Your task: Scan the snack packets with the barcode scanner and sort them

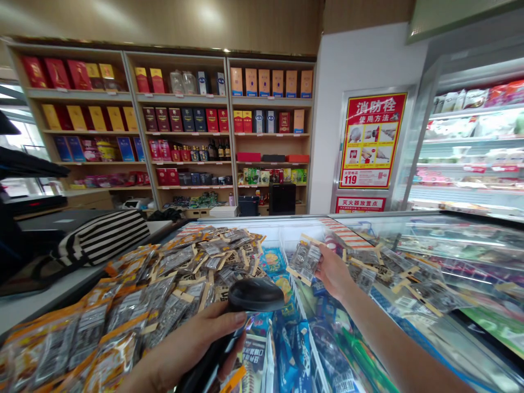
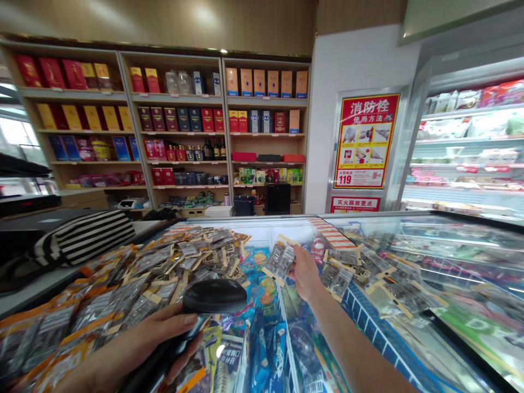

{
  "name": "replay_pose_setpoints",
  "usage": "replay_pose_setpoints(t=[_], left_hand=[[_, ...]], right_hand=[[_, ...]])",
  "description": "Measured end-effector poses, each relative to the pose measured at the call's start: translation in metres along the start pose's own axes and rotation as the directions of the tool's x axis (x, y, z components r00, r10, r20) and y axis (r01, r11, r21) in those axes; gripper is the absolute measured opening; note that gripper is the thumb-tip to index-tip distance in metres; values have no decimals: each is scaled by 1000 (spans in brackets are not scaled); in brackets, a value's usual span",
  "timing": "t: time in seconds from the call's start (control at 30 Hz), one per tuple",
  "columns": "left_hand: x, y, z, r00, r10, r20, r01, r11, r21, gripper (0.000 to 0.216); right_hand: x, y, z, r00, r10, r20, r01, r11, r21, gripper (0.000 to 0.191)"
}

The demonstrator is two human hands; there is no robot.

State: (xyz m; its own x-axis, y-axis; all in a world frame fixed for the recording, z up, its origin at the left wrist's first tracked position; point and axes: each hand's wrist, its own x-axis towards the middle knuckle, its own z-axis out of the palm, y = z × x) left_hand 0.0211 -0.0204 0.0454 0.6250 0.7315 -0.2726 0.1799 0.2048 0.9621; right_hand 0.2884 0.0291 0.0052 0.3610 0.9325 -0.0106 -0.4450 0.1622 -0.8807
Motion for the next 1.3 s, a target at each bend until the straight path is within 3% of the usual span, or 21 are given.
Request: replay_pose_setpoints(t=[0.5,1.1,1.3], left_hand=[[-2,1,2,999,8,43,-8,1000,-4,30],[-1,-3,2,999,-28,-33,27,999,-27,35],[-1,-3,2,1000,-17,21,17,1000,24,36]], right_hand=[[0,0,-1,1000,4,-8,-4,1000,0,26],[4,3,-2,1000,-27,-9,27,1000,-2,29],[3,3,-2,999,-37,-2,37,999,-23,30]])
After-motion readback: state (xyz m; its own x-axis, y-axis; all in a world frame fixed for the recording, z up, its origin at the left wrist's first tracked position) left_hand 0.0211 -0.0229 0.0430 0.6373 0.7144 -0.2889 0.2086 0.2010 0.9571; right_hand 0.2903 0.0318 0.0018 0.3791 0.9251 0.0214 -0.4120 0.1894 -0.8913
